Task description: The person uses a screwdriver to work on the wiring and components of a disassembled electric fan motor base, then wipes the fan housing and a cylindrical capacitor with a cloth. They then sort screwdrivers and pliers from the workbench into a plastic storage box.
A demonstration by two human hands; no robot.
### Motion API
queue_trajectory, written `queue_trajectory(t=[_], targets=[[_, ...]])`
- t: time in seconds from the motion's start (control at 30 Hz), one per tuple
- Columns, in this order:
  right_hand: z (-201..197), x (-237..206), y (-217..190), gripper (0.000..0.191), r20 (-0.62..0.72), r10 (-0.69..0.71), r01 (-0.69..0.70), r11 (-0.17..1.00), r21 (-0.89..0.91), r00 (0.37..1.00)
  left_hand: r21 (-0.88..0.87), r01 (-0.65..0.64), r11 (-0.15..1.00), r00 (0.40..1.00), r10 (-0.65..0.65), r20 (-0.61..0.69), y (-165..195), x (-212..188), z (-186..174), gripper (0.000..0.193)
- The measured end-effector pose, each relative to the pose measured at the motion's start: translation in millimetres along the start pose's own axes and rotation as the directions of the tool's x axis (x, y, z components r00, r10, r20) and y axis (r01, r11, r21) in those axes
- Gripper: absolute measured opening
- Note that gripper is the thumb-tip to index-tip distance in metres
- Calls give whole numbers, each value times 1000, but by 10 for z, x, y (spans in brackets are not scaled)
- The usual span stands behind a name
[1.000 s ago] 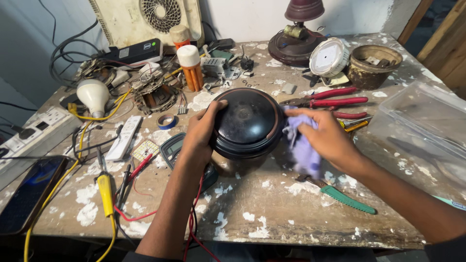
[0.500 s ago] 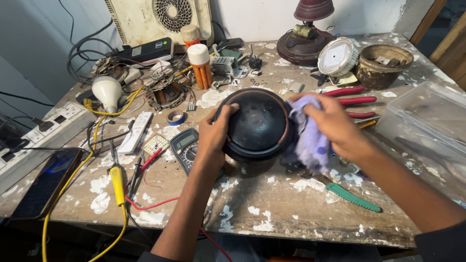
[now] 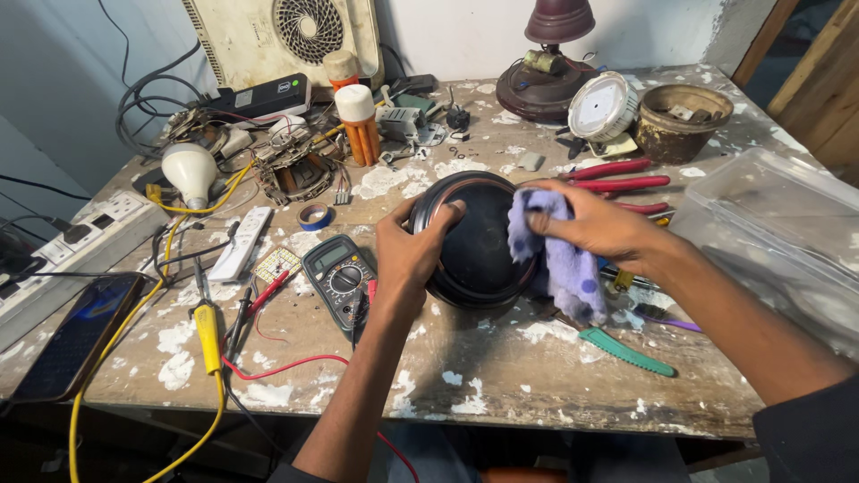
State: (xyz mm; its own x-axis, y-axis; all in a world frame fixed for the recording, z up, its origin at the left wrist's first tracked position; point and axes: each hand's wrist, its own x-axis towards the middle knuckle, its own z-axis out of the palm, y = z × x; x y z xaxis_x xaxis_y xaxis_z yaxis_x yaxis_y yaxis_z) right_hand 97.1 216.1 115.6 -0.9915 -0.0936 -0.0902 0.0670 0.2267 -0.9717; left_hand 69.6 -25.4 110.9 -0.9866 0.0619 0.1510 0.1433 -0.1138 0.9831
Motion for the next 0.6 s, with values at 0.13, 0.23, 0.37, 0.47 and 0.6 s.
queue_trajectory(t=[0.13, 0.23, 0.37, 0.47, 0.6], targets=[[-28, 5, 68, 71, 43, -47, 52, 991, -123, 998, 182, 16, 983, 1000, -13, -19, -7, -50, 92, 52], [-54, 8, 128, 69, 47, -78, 80, 995, -53, 996, 214, -20, 977, 1000, 21, -5, -6, -42, 122, 53], [-63, 32, 138, 66, 34, -96, 97, 995, -2, 995, 269, -175, 947, 984, 173, 33, 20, 18, 131, 57], [-55, 55, 126, 70, 19, -107, 107, 994, 33, 994, 338, -236, 911, 972, 223, 79, 46, 78, 128, 59], [-48, 95, 129, 78, -3, -132, 132, 989, 61, 991, 414, -426, 804, 905, 378, 198, 93, 196, 120, 63]])
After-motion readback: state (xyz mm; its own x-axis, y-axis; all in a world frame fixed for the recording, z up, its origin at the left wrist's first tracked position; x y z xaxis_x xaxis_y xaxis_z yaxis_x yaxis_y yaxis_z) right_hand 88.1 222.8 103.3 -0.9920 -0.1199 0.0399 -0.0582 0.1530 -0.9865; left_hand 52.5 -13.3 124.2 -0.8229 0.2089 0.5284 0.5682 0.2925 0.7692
